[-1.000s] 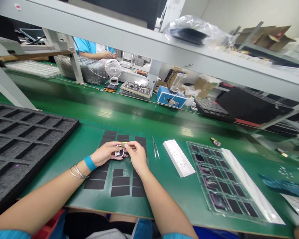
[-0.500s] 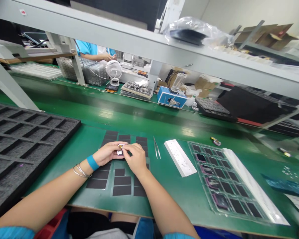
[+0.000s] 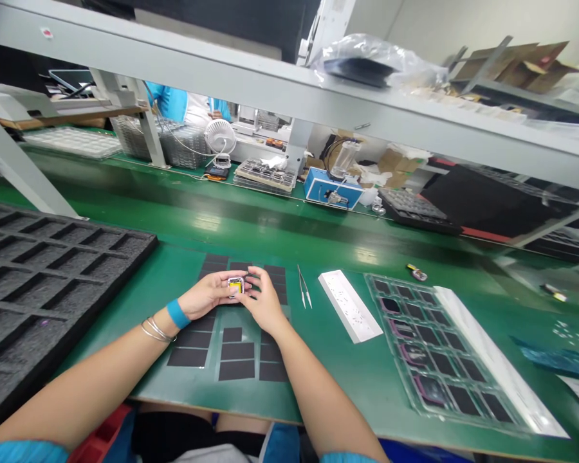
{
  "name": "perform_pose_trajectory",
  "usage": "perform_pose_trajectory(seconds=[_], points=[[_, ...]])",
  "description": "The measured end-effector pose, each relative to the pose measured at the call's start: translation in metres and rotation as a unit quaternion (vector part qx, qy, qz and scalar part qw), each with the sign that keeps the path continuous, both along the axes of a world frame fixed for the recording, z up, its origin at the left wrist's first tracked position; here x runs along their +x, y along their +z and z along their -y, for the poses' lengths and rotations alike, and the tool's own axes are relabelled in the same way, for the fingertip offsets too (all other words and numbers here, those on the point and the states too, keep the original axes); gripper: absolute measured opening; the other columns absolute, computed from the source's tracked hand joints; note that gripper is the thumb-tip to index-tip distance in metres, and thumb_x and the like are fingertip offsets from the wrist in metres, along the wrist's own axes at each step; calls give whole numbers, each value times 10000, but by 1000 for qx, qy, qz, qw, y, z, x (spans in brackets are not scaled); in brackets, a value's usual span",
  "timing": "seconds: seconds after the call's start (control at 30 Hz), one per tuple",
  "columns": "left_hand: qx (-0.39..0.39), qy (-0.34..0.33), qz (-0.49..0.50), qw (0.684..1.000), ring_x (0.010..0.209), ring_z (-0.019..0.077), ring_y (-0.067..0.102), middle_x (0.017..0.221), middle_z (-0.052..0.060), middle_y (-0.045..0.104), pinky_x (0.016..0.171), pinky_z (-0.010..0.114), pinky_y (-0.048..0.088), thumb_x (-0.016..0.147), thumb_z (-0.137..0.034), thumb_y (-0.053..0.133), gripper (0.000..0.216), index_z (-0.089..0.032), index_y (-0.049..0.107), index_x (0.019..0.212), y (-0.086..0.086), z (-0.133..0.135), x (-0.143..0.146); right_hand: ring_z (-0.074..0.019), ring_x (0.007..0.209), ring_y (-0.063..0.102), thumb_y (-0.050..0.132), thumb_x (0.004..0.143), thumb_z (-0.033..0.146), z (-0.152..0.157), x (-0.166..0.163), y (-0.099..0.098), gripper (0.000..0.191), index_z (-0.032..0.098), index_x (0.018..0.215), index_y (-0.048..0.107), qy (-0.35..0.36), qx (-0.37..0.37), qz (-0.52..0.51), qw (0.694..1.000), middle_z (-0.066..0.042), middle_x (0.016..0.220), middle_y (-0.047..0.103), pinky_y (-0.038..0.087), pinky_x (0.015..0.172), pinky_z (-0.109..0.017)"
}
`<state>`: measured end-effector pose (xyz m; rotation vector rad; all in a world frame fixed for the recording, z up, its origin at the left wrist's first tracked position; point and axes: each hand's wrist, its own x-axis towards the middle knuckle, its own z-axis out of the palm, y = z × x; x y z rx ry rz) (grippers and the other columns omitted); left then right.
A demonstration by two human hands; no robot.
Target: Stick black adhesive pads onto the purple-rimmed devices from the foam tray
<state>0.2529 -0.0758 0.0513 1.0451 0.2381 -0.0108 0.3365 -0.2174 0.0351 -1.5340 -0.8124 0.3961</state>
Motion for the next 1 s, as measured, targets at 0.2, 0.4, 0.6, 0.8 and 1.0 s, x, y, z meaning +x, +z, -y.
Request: perform_pose_trajectory(seconds=[0.2,0.4,0.6,0.8,1.0], points=[[41,-23,31,998,867,196,662,1000,123,695,805,329,514,627,-259,794,479,-133,624,1057,0,3,-1,-207,958,651,673,703,289,0,-7,5,490,220,1159,508,64,15,-87,994,-68,1055,661,537,844,-367],[44,-34,52,997,863,196,661,968,121,698,806,331,513,644,-292,783,447,-126,639,1033,0,3,0,-239,1002,646,668,714,286,-1,-9,4,502,215,1190,525,45,15,-65,997,-99,1131,650,542,857,-393],[8,16,0,1000,828,185,664,991,126,683,795,344,516,664,-254,767,479,-138,614,1103,0,-20,5,-252,1078,605,677,740,366,-3,8,-14,626,213,1301,445,11,-20,-24,999,-148,1232,588,522,891,-441],[192,221,8,956,888,177,622,955,53,615,883,345,469,668,-167,731,535,-184,578,1181,0,-48,3,-239,980,643,615,771,412,0,14,-10,475,187,1182,540,-69,-34,49,996,-142,1107,650,539,838,-426],[498,360,-13,789,844,181,546,926,40,542,802,330,459,592,-143,768,588,-196,540,1131,-12,-56,7,-207,844,661,573,790,403,2,13,-4,401,175,1120,567,-93,-44,99,990,-111,982,682,548,784,-389]])
